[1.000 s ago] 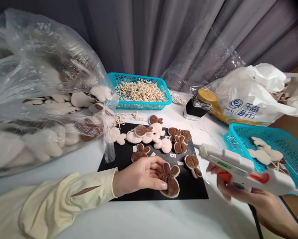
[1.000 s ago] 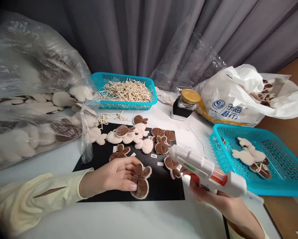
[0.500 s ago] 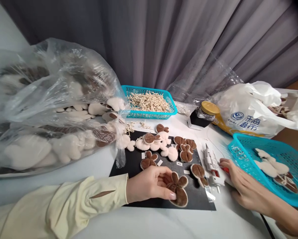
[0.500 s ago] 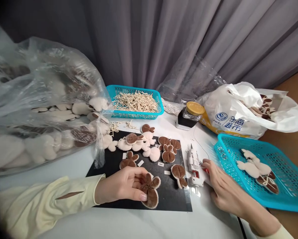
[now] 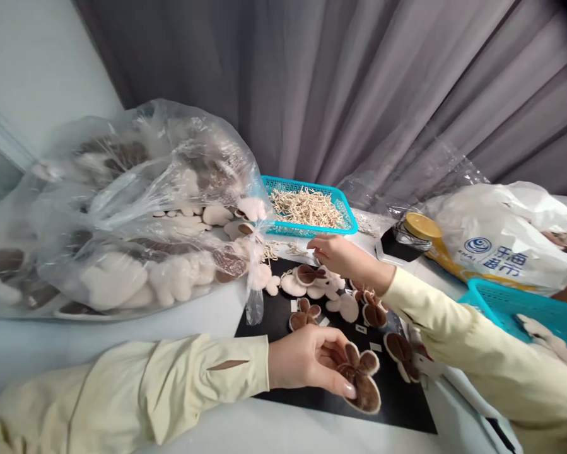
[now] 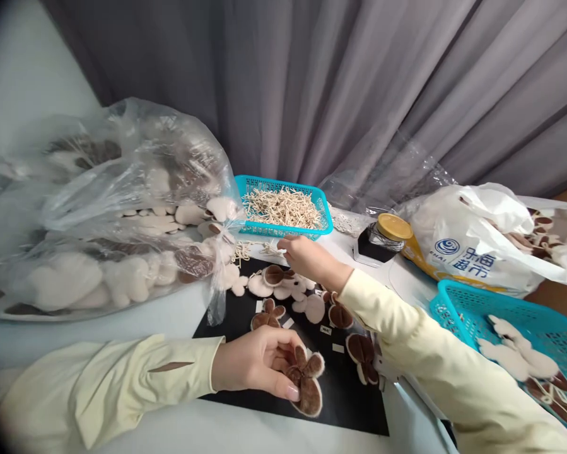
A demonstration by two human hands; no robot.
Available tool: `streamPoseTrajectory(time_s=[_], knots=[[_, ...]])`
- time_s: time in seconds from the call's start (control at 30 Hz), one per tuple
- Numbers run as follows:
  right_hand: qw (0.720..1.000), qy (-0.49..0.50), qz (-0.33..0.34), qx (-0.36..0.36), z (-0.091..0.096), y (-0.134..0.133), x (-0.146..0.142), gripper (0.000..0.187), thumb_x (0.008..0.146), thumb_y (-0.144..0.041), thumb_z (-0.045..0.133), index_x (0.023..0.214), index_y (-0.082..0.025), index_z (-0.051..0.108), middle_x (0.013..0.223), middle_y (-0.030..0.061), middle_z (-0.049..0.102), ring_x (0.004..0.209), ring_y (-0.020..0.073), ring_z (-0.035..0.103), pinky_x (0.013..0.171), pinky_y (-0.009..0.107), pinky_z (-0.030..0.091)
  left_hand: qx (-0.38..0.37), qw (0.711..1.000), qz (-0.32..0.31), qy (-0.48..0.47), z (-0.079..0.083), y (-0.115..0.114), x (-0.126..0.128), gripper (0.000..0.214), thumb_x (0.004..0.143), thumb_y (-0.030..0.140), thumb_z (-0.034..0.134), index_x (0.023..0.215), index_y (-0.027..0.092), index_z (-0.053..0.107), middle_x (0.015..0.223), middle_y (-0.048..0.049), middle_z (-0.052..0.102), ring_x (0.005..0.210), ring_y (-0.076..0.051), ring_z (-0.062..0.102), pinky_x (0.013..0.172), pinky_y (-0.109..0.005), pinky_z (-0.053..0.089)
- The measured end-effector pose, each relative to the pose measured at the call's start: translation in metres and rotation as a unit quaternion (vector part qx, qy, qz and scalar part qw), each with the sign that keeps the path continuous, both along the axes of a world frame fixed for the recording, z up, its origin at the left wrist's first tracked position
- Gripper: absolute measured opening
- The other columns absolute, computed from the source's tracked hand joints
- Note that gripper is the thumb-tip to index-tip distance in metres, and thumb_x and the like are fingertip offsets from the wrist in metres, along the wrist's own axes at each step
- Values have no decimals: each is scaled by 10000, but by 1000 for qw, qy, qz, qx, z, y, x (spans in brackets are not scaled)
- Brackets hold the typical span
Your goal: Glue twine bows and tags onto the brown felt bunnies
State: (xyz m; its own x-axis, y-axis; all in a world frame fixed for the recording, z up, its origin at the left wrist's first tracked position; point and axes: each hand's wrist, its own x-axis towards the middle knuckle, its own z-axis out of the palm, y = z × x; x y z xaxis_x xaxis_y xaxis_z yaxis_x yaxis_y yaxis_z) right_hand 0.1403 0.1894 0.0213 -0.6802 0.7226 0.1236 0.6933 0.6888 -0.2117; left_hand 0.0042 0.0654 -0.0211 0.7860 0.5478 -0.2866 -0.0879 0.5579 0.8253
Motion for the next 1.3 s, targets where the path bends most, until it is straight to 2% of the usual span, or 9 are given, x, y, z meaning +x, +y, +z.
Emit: streamPoseTrajectory(time_s=[0.13,0.3,0.47,0.6,0.7,0.8,0.97,1.13,1.3], knots=[[1000,-25,-3,0,-22,24,-13,168,880,-269,517,954,-135,588,937,38,618,809,146,601,716,333,503,-11,1000,1,-8,-3,-1,1,522,291,241,883,710,158,583,708,31,593,683,-123,552,842,-362,407],[999,-35,-39,14,-20,19,-20,219,891,-280,500,1054,-145,553,991,49,602,822,154,602,716,345,509,-35,999,1,1,0,0,2,544,238,221,883,688,158,584,702,33,591,682,-120,535,848,-357,388],[998,-51,-44,-4,-23,16,-28,231,876,-283,527,1057,-144,560,1032,62,595,864,166,600,735,351,508,-41,999,2,3,0,-1,4,549,234,235,884,683,161,577,677,43,591,667,-111,528,846,-351,388],[997,-31,-67,-28,-34,20,-21,254,878,-293,523,1083,-147,547,1046,64,591,858,165,601,726,351,513,-40,999,1,-2,-4,-2,4,504,317,310,874,696,160,576,685,35,594,676,-114,538,843,-352,389],[996,4,-77,-41,-39,19,-13,245,880,-296,518,1069,-143,549,1013,55,598,829,157,604,709,344,515,-40,999,-2,-8,-7,-2,5,493,330,298,872,699,161,576,687,34,595,679,-113,535,831,-343,387],[995,45,-76,-53,-37,15,-10,196,873,-271,531,1005,-131,565,914,31,614,772,141,605,684,327,511,-36,999,-2,-13,-7,-2,4,518,283,240,879,699,160,581,683,41,595,668,-110,528,811,-329,386],[988,107,-66,-91,-21,6,0,106,766,-99,569,857,-139,605,775,26,653,706,134,604,645,250,478,-44,999,-1,-7,-3,0,3,532,261,182,878,698,151,576,680,45,586,669,-105,518,779,-297,384],[978,113,-41,-169,-17,1,25,167,793,-168,503,865,-156,654,730,23,678,606,132,597,535,227,462,-33,999,-6,-4,-3,2,2,445,387,189,854,724,144,567,701,28,590,695,-115,531,768,-295,390],[979,90,-2,-181,-14,-13,34,229,777,-118,482,883,-179,676,821,23,663,692,135,587,608,237,457,-29,1000,-6,-9,-4,3,2,373,474,179,818,749,143,569,730,16,595,728,-126,549,764,-294,398]])
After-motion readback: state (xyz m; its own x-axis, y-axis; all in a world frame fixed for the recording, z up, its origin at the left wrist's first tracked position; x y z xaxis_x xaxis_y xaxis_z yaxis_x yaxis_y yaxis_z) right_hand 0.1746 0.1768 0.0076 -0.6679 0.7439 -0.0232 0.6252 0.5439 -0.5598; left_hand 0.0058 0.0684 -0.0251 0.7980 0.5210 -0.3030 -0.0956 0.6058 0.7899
